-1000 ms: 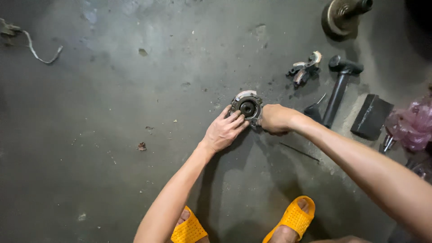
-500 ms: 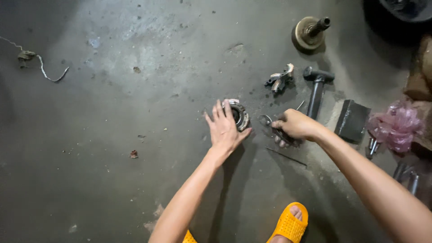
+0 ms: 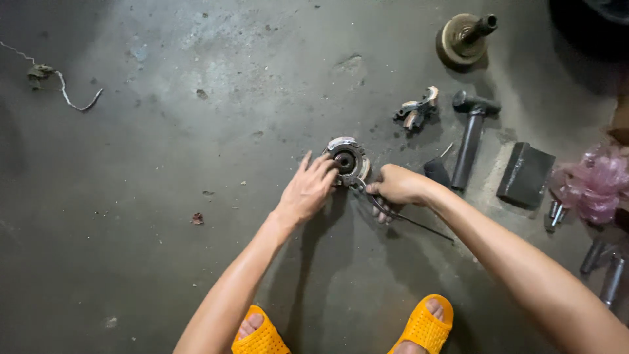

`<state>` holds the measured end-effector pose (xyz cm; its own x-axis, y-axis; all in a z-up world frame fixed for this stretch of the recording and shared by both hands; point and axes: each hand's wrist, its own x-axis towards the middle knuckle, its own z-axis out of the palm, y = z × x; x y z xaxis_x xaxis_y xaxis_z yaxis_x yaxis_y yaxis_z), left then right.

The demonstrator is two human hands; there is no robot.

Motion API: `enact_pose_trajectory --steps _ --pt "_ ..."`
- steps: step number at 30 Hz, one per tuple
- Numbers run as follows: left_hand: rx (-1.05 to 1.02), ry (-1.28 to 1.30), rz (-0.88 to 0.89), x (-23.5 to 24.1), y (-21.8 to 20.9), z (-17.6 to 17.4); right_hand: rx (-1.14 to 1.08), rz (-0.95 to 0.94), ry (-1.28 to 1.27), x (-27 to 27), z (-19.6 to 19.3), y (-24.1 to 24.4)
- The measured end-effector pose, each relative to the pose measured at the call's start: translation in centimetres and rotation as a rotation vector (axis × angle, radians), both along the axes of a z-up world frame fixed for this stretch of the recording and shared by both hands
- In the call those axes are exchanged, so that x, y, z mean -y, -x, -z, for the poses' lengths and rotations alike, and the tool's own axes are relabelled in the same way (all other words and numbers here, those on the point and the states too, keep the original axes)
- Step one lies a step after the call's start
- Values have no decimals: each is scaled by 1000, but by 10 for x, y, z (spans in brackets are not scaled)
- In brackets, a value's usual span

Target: The person kneels on a concrete workshop floor and disassembles a small engine clutch assembly by hand, prying the clutch shoes off the hub with a small hand tool, separating the shoes and springs, and arranging the removed parts and small hardware on the floor.

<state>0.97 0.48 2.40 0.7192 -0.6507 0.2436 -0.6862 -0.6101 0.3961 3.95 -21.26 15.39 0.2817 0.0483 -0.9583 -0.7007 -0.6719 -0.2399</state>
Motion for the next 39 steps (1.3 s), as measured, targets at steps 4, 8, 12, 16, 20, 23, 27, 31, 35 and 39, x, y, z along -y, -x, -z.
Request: enact_pose_trajectory --steps 4,8,12,16,20,23,27,31,35,39 --pt "68 87 16 2 4 8 3 -61 23 -4 8 -9" --pt "143 202 47 0 2 6 -47 -73 25 -7 7 -16" --pt "183 257 48 1 1 18 -101 -54 20 -10 0 -23" --pt "185 283 46 2 0 19 -112 -39 13 -16 -1 -30" --pt "202 299 43 2 1 20 -67 -116 56 -22 -4 -33" --pt "205 327 41 3 0 20 -12 -239 115 -28 -4 -28" --pt "210 322 42 4 1 27 75 -461 191 -41 -17 -21" --pt "253 343 44 2 -1 22 76 -451 222 -44 -3 -20" --pt "294 342 65 2 -4 19 52 -573 309 -56 -16 -21" --pt "321 334 52 4 -4 25 88 -532 304 -55 -11 -17"
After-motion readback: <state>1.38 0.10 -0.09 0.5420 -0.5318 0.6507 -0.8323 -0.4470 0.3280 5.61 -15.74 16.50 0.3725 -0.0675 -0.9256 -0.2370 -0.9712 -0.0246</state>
